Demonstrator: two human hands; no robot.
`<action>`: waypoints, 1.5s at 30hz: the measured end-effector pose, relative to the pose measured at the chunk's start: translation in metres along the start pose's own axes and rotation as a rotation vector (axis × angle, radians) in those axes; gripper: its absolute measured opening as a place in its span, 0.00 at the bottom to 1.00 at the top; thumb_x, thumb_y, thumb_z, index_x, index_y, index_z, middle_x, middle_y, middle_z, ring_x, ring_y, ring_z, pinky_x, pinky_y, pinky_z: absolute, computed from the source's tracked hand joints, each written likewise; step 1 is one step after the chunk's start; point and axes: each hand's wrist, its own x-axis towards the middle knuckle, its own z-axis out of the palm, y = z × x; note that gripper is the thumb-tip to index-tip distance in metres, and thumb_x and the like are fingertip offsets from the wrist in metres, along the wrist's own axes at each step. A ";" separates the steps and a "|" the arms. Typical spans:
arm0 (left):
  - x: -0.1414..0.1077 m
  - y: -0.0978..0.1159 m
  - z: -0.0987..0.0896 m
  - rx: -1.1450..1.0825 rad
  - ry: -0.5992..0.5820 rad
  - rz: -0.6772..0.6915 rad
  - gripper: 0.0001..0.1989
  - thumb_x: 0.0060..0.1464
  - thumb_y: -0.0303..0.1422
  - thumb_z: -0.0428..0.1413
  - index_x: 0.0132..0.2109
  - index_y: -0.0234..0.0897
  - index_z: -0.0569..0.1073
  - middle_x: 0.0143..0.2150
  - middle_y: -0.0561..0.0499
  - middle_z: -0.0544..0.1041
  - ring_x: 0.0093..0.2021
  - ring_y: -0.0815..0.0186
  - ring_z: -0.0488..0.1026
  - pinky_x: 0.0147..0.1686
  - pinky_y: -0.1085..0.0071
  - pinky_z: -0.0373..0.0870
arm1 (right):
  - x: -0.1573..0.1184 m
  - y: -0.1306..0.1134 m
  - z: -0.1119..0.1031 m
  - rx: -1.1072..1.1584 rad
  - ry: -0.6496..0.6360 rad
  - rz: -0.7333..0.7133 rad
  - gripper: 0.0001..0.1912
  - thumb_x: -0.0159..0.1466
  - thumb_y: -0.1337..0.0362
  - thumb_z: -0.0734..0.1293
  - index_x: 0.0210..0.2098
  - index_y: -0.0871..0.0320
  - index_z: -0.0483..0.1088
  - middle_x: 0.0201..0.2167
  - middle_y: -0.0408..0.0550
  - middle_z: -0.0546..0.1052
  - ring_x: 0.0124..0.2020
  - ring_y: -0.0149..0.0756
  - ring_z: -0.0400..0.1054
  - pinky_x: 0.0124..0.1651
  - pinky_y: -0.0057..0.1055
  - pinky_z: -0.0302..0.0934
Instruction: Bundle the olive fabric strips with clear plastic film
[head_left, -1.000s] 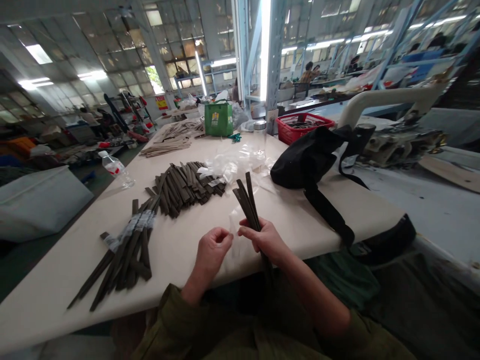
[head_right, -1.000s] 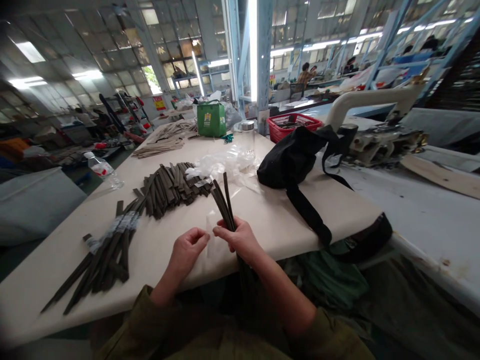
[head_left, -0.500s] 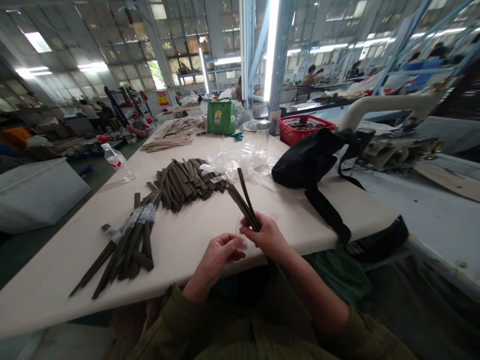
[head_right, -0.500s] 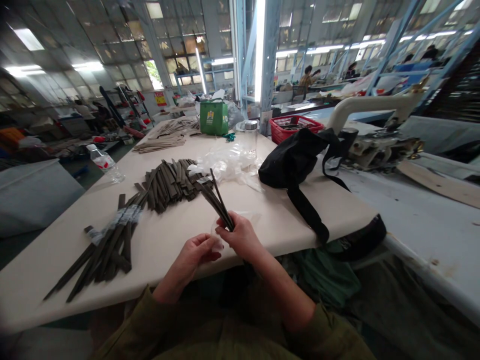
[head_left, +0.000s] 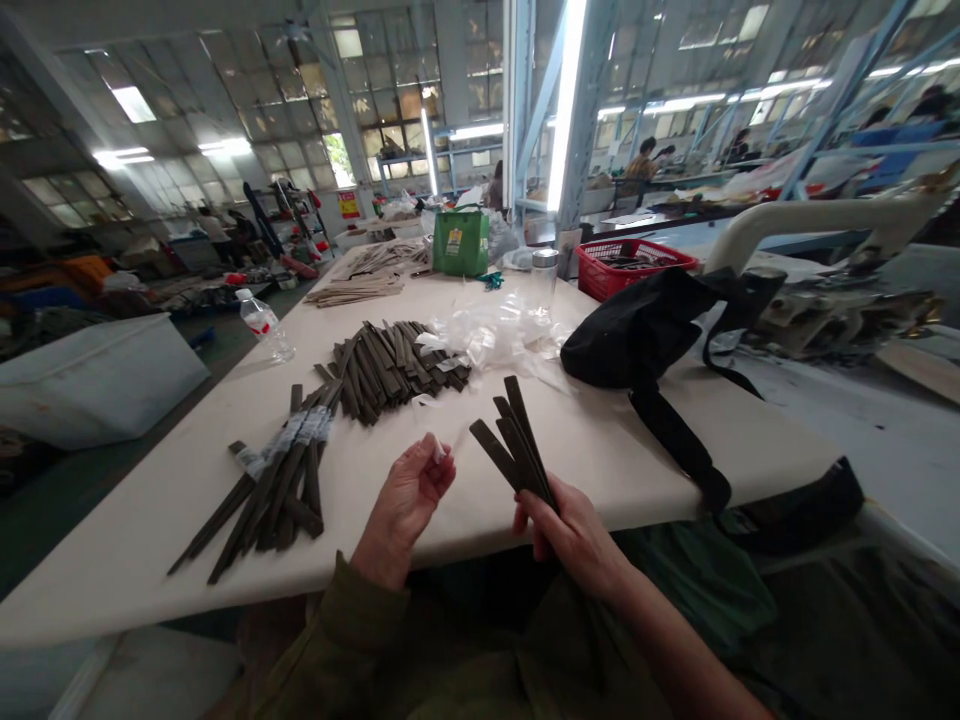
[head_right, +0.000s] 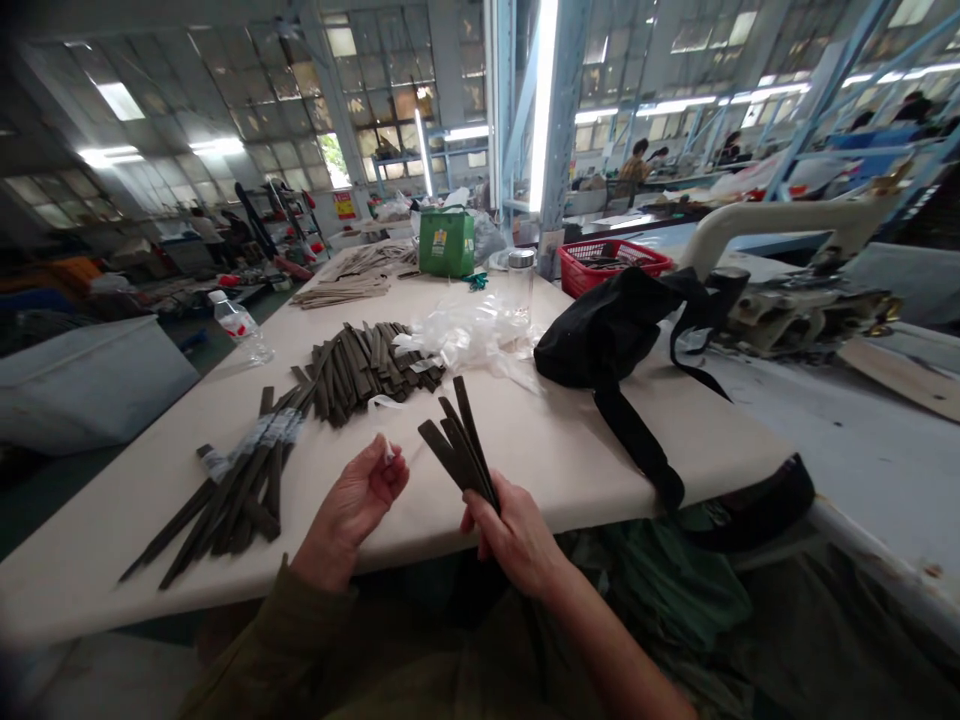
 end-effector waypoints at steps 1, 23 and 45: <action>0.000 0.002 0.001 -0.039 0.026 0.007 0.09 0.46 0.32 0.65 0.28 0.34 0.72 0.26 0.52 0.77 0.25 0.72 0.74 0.31 0.74 0.74 | -0.004 0.004 0.002 0.022 -0.020 0.002 0.12 0.67 0.57 0.57 0.32 0.57 0.65 0.23 0.41 0.74 0.16 0.28 0.64 0.22 0.25 0.58; -0.013 -0.023 0.011 0.160 -0.122 0.140 0.13 0.41 0.37 0.67 0.32 0.33 0.77 0.31 0.51 0.80 0.30 0.70 0.75 0.36 0.73 0.72 | 0.002 0.007 0.021 -0.124 0.027 -0.030 0.10 0.66 0.58 0.60 0.31 0.55 0.66 0.21 0.42 0.74 0.18 0.33 0.67 0.24 0.27 0.58; -0.016 -0.047 0.012 0.219 -0.178 0.186 0.12 0.46 0.37 0.65 0.34 0.33 0.80 0.29 0.50 0.78 0.28 0.69 0.72 0.34 0.71 0.69 | 0.016 0.020 0.022 -0.014 0.040 -0.060 0.13 0.67 0.55 0.61 0.34 0.58 0.67 0.22 0.43 0.74 0.20 0.32 0.69 0.25 0.27 0.63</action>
